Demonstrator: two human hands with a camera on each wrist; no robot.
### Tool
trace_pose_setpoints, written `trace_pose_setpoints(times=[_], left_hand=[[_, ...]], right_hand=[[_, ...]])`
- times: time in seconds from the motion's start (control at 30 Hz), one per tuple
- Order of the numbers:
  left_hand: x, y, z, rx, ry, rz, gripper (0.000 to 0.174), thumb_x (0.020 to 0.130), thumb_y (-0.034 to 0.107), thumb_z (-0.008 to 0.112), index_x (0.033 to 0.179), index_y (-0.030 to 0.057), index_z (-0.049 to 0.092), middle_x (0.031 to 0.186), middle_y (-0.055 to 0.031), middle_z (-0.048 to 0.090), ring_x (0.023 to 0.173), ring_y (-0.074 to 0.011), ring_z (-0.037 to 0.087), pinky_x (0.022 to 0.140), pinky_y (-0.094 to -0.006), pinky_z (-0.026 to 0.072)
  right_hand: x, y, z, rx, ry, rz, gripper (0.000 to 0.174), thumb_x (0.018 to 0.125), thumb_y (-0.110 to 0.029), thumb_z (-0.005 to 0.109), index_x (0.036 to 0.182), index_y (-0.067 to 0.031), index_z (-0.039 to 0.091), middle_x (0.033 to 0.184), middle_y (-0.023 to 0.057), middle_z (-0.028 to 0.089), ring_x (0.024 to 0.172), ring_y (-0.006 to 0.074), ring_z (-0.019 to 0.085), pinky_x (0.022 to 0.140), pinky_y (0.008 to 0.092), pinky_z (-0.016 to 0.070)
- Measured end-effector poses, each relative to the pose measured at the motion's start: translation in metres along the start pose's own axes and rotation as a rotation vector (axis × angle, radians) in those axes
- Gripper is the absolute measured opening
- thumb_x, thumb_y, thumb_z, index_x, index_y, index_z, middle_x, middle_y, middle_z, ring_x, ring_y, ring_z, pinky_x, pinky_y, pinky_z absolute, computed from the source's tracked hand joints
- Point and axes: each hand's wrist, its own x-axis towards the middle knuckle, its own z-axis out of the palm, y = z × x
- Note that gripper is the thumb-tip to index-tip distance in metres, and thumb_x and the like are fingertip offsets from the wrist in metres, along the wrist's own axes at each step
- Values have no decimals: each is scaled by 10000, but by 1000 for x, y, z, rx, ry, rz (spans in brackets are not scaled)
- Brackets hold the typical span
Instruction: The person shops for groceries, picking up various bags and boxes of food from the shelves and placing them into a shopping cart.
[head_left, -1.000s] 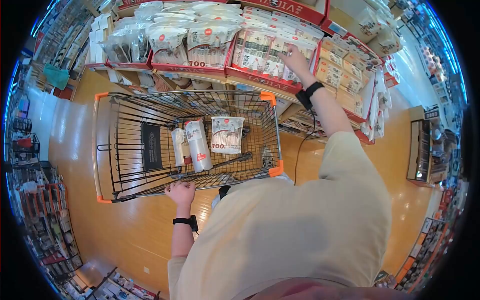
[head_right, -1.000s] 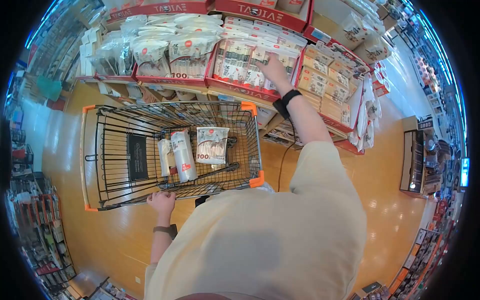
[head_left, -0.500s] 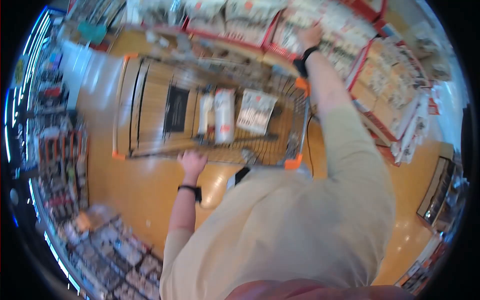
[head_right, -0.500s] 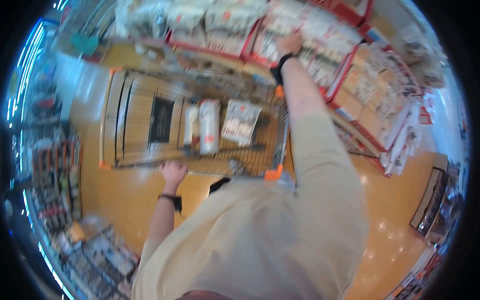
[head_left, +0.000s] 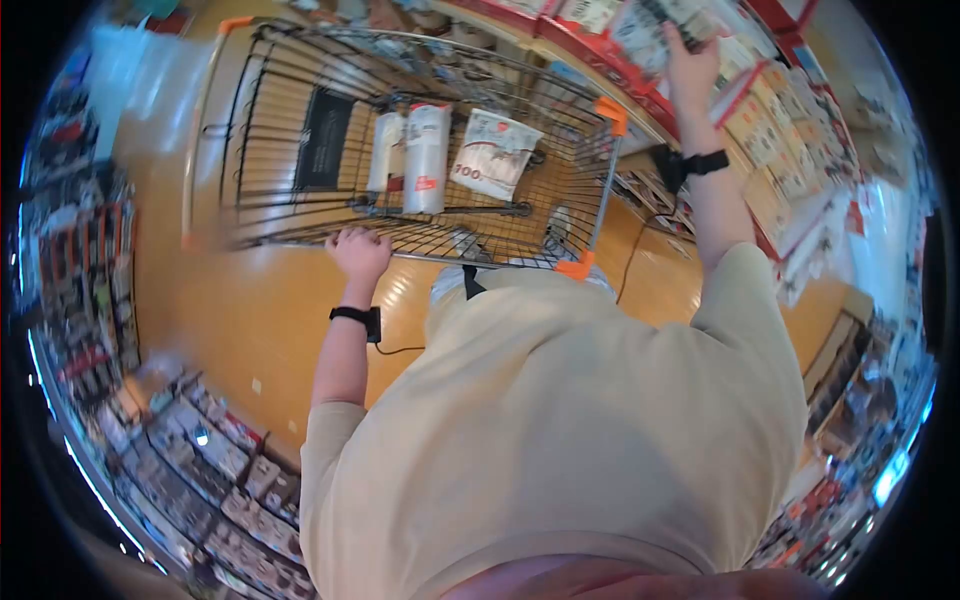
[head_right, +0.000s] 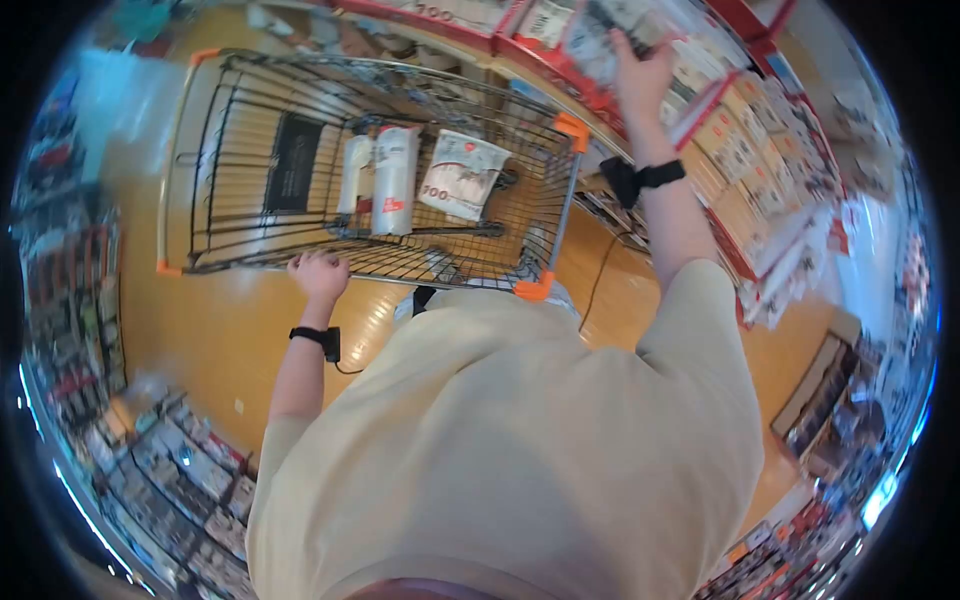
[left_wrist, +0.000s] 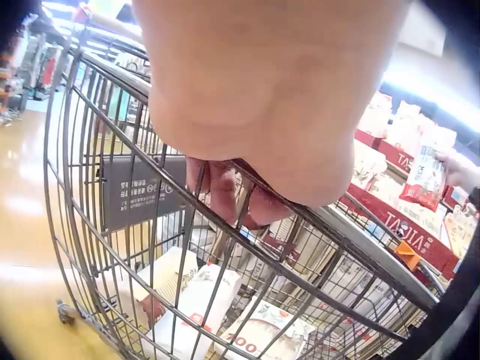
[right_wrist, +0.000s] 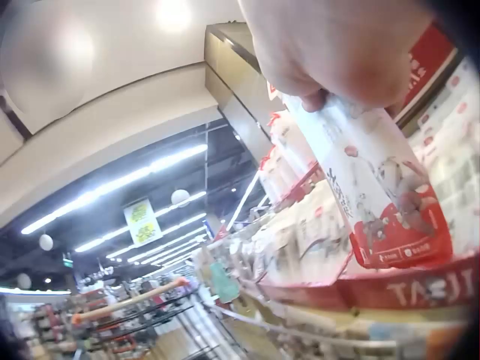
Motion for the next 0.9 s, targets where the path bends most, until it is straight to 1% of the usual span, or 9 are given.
trace_pose_setpoints(times=[0.03, 0.1, 0.13, 0.17, 0.23, 0.37, 0.6, 0.7, 0.9], left_hand=[[-2, -2, 6, 35, 59, 48, 258, 772, 356, 620, 677, 145, 732, 849, -29, 723, 955, -224, 638, 983, -487, 365], [-3, -4, 12, 50, 167, 109, 256, 771, 341, 612, 668, 134, 721, 830, -30, 719, 936, -216, 639, 957, -481, 397], [-3, 0, 3, 37, 152, 125, 249, 770, 340, 614, 670, 138, 721, 822, -31, 718, 911, -220, 643, 958, -470, 398], [-4, -1, 5, 16, 94, 107, 269, 784, 331, 607, 688, 120, 743, 883, -60, 730, 960, -240, 636, 973, -502, 380], [-5, -4, 14, -20, 156, 92, 281, 785, 324, 608, 646, 116, 737, 858, -53, 733, 934, -240, 637, 959, -490, 377], [-6, -10, 19, -18, 216, 131, 295, 788, 315, 608, 612, 111, 730, 815, -47, 729, 895, -244, 636, 946, -490, 371], [-7, -8, 15, -2, 243, 195, 303, 795, 308, 596, 594, 119, 720, 754, -37, 707, 799, -245, 624, 930, -491, 371], [-10, -11, 12, 6, 249, 196, 301, 798, 300, 587, 599, 119, 722, 753, -38, 704, 795, -252, 620, 902, -504, 380], [-8, -13, 22, -37, 347, 234, 288, 788, 275, 588, 606, 98, 724, 752, -53, 700, 808, -264, 615, 869, -505, 402]], right_hand=[[-33, -58, 2, -154, -50, 142, 354, 875, -108, 747, 1176, 8, 602, 1080, 114, 710, 965, 202, 679, 850, 363, 543], [-74, -42, -2, 73, -129, 143, 458, 890, -169, 756, 1257, 22, 559, 1134, 107, 682, 1002, 191, 648, 897, 344, 522], [-97, -71, 0, -117, -216, 402, 476, 898, -118, 736, 1306, 17, 532, 1170, 96, 662, 1040, 192, 632, 928, 343, 512], [-119, -41, 1, -118, -318, 212, 509, 893, -79, 727, 1344, 0, 503, 1214, 99, 635, 1087, 191, 611, 945, 348, 509], [-165, -39, 16, 155, -437, 508, 500, 862, -128, 762, 1277, 20, 525, 1156, 134, 645, 1066, 220, 613, 943, 376, 500], [-236, 27, 32, -275, -610, 657, 532, 874, -215, 746, 1277, 35, 505, 1192, 202, 629, 1115, 289, 617, 953, 392, 495], [-243, 96, 17, -884, -678, 905, 551, 815, -192, 738, 1246, 90, 540, 1176, 278, 654, 1067, 406, 668, 906, 449, 543], [-228, 79, 4, -1003, -634, 833, 483, 821, -146, 703, 1203, 102, 542, 1155, 305, 650, 1061, 414, 669, 888, 450, 557], [-210, 3, -43, -411, -803, 900, 361, 920, -151, 636, 1249, -22, 560, 935, 70, 669, 756, 137, 672, 656, 276, 511]])
